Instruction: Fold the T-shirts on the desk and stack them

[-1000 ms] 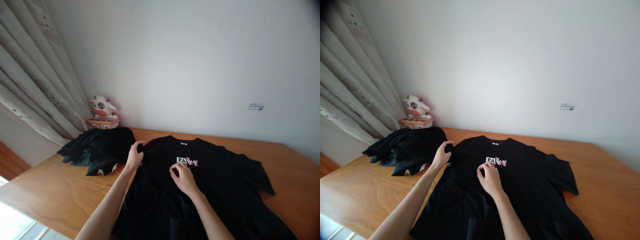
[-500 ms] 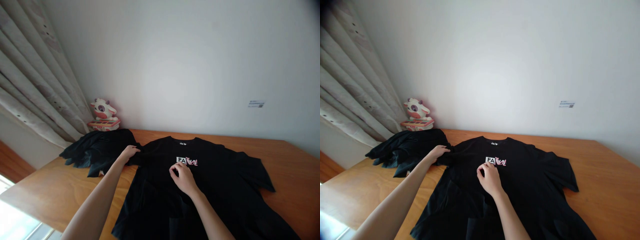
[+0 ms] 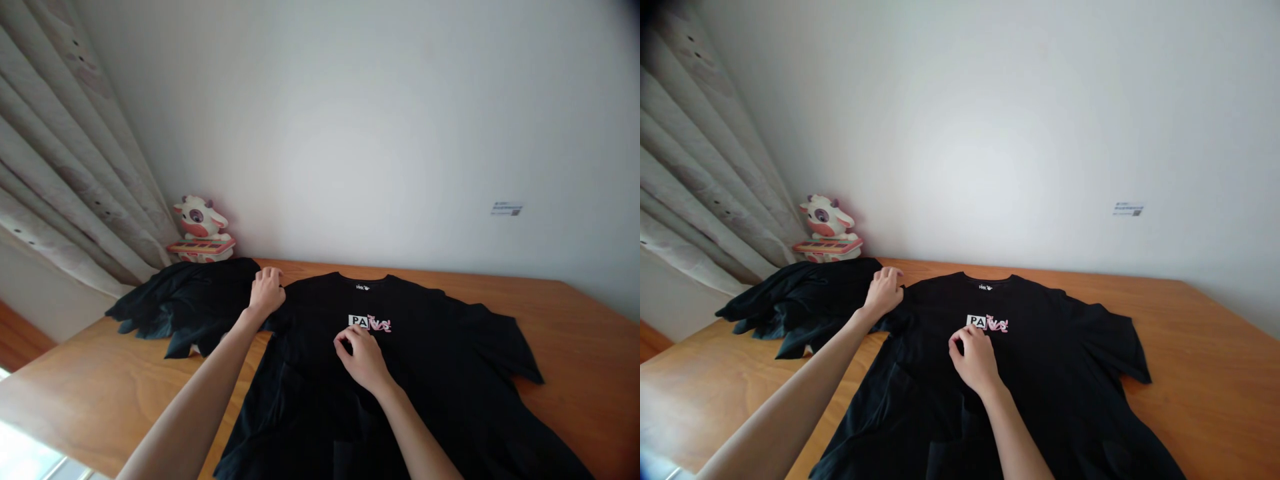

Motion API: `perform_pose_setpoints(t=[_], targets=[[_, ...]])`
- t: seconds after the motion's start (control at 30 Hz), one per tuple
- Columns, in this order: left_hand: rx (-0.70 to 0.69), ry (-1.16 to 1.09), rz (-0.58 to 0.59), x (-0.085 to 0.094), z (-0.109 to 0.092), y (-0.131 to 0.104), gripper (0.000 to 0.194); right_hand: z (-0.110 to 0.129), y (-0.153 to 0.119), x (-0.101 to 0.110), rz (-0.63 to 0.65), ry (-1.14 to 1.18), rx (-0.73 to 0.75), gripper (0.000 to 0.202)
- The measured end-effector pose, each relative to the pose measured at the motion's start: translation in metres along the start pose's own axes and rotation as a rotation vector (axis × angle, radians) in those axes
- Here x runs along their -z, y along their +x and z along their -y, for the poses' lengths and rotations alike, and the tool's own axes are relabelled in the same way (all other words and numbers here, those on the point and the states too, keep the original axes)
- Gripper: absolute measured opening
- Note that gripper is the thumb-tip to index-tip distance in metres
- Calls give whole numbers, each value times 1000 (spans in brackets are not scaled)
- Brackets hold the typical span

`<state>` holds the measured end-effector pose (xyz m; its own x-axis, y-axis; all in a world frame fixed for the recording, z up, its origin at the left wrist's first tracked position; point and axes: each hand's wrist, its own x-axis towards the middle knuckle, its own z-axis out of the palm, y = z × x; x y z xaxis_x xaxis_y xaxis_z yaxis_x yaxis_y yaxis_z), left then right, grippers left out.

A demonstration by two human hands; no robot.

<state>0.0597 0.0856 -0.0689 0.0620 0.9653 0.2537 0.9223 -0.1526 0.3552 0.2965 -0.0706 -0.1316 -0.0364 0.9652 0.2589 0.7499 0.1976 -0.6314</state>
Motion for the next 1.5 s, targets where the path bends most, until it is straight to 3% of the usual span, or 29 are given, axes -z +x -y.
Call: perform_pose_setpoints(t=[0.1, 0.2, 0.33, 0.47, 0.63, 0.8, 0.9, 1.0, 1.1, 1.23, 1.4, 1.5], targets=[[-109, 50, 189, -20, -20, 8, 29, 0, 1, 1, 4, -1, -3, 19], [-105, 76, 295, -46, -36, 14, 34, 1, 1, 1, 2, -6, -10, 19], [-67, 108, 336, -71, -40, 17, 45, 1, 2, 1, -9, -36, 4, 16], [-87, 119, 323, -80, -30, 16, 49, 3, 2, -2, -21, -105, 21, 14], [-85, 194, 224, -63, -20, 11, 44, 2, 1, -5, -46, -152, 34, 12], [66, 342, 58, -17, -2, 16, 47, -1, 0, -6, -39, -126, 33, 12], [143, 371, 72, 9, 16, 22, 51, -1, 1, -6, -34, -123, 35, 13], [177, 328, 154, 23, 30, 24, 38, -1, 1, -6, -28, -112, 34, 14], [172, 238, 184, 23, 34, 23, 23, -1, 0, -5, -9, -89, 30, 15], [181, 71, 172, 14, 28, 27, 21, 0, 0, -4, -13, -89, 29, 15], [134, -195, 130, 7, -2, 27, 28, -3, -1, -7, -30, -73, 45, 15], [-37, -470, 218, 9, -25, 16, 41, -8, 0, -11, -65, -53, 56, 14]])
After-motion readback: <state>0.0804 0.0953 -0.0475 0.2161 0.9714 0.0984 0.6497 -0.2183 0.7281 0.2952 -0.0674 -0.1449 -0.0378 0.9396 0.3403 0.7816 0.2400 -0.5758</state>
